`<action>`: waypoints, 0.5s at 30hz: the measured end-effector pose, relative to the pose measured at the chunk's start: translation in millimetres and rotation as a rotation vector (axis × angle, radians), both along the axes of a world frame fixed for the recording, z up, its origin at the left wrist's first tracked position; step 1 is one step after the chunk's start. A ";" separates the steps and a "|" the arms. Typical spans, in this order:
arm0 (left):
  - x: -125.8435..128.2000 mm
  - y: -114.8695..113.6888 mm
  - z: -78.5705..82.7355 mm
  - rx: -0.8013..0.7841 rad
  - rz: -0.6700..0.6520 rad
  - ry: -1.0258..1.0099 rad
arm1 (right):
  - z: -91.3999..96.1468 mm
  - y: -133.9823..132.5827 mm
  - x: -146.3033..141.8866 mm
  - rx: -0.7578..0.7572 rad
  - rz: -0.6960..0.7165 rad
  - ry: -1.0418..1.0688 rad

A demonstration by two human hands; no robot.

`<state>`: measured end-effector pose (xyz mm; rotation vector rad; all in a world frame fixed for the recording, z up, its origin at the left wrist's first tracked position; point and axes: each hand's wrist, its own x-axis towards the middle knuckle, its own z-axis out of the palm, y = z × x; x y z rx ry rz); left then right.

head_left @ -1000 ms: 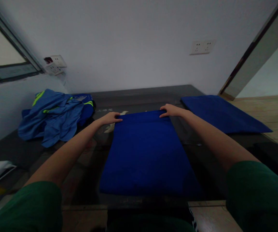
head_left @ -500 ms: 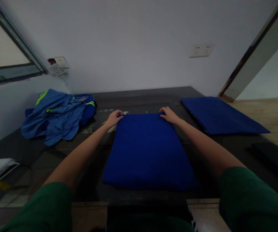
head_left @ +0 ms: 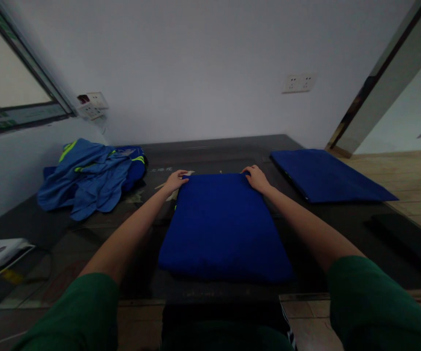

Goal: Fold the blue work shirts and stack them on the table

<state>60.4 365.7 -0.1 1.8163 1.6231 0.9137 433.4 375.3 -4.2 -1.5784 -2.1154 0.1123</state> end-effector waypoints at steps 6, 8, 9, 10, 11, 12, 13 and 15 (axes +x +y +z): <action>-10.8 -5.6 11.1 -0.114 0.043 -0.216 | 5.1 2.4 1.3 -0.035 0.008 0.079; -11.0 -6.8 9.9 -0.077 0.070 -0.176 | 1.0 0.6 0.5 -0.047 0.014 0.089; -9.8 -7.8 8.4 -0.062 0.082 -0.134 | -1.1 -1.0 -0.6 -0.042 0.013 0.089; -7.7 -9.3 6.5 -0.055 0.095 -0.073 | -3.0 -2.9 -2.2 -0.032 0.013 0.080; -4.8 -11.4 4.7 -0.053 0.105 0.003 | -4.2 -5.2 -4.1 -0.019 0.016 0.062; -1.4 -14.1 3.2 -0.040 0.114 0.089 | -4.8 -7.7 -6.2 -0.006 0.023 0.037; 2.1 -17.3 2.4 -0.007 0.126 0.177 | -4.4 -10.4 -8.2 0.009 0.029 0.009; 6.9 -25.5 3.4 0.101 0.168 0.329 | -1.3 -16.3 -10.6 0.050 0.025 -0.031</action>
